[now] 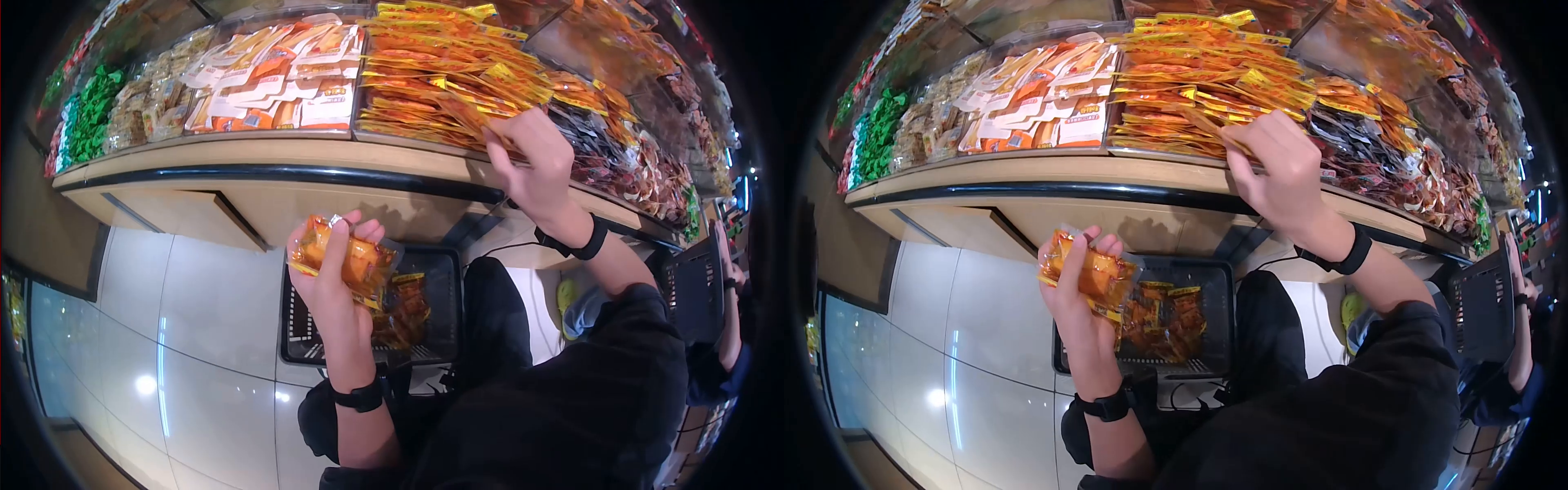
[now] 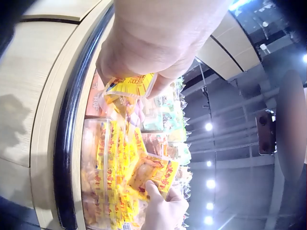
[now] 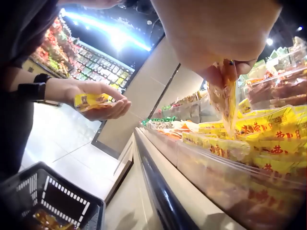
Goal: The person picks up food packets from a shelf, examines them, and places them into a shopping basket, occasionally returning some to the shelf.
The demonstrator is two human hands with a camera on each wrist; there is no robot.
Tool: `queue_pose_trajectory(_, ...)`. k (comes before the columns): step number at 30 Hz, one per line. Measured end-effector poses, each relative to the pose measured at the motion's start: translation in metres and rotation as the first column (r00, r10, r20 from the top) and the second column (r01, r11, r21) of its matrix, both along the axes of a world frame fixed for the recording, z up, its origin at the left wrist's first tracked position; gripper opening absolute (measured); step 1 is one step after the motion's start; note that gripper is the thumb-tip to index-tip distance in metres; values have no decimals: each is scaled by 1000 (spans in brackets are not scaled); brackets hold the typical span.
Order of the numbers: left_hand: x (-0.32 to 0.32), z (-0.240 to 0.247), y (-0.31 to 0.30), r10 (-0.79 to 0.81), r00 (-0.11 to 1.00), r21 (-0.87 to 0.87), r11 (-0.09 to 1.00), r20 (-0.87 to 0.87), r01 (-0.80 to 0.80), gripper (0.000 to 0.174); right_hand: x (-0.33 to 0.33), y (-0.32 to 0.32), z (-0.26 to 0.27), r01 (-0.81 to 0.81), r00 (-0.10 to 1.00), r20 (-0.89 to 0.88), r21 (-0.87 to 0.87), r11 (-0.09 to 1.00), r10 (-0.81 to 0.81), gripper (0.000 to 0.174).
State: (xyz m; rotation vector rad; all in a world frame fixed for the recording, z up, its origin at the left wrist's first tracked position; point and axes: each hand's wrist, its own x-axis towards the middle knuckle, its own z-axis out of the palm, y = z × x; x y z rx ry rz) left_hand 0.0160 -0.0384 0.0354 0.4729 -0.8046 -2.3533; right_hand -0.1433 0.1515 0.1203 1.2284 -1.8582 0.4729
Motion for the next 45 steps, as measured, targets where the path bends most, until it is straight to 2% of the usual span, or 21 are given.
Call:
queue_pose_trajectory(3,1,0,-3,3,1000,11,1000,-12,-3,36,-2,-7,1,-7,1000,-5,-119,993,7,15)
queue_pose_trajectory(7,4,3,-3,-4,999,5,1000,-42,4,38,-12,-7,-6,-39,995,-90,-87,995,31,18)
queue_pose_trajectory(11,5,5,-2,-1,1000,6,1000,-27,1,39,-18,-5,-14,-41,997,-71,-50,998,37,19)
queue_pose_trajectory(14,6,4,-5,-13,999,-5,1000,-36,13,40,-21,-4,-16,10,1000,-16,16,1000,-10,27)
queue_pose_trajectory(16,6,4,-6,-17,999,-13,1000,-30,17,41,-22,-7,-15,37,999,31,96,995,-41,22)
queue_pose_trajectory(17,6,4,-6,-19,999,-13,1000,-31,18,41,-24,-8,-14,39,999,30,96,995,-42,22)
queue_pose_trajectory(19,5,4,-6,-1,998,21,1000,-61,2,36,-30,-13,-12,53,998,9,207,977,-56,20)
queue_pose_trajectory(26,4,5,-9,5,998,37,999,-61,-3,38,-39,-26,4,180,980,26,326,928,-199,14)
queue_pose_trajectory(30,5,5,-10,3,999,43,999,-54,0,38,-40,-23,14,254,964,-40,433,865,-263,19)
queue_pose_trajectory(32,5,5,-9,2,998,51,999,-61,1,38,-48,-22,14,289,953,-219,474,831,-207,17)
queue_pose_trajectory(38,1,6,-10,10,998,66,998,-69,-5,37,-64,-30,4,332,940,-259,536,776,-224,10)
queue_pose_trajectory(45,-1,5,-11,-8,999,72,997,-50,11,37,-78,-40,-7,379,919,-304,510,772,-251,9)
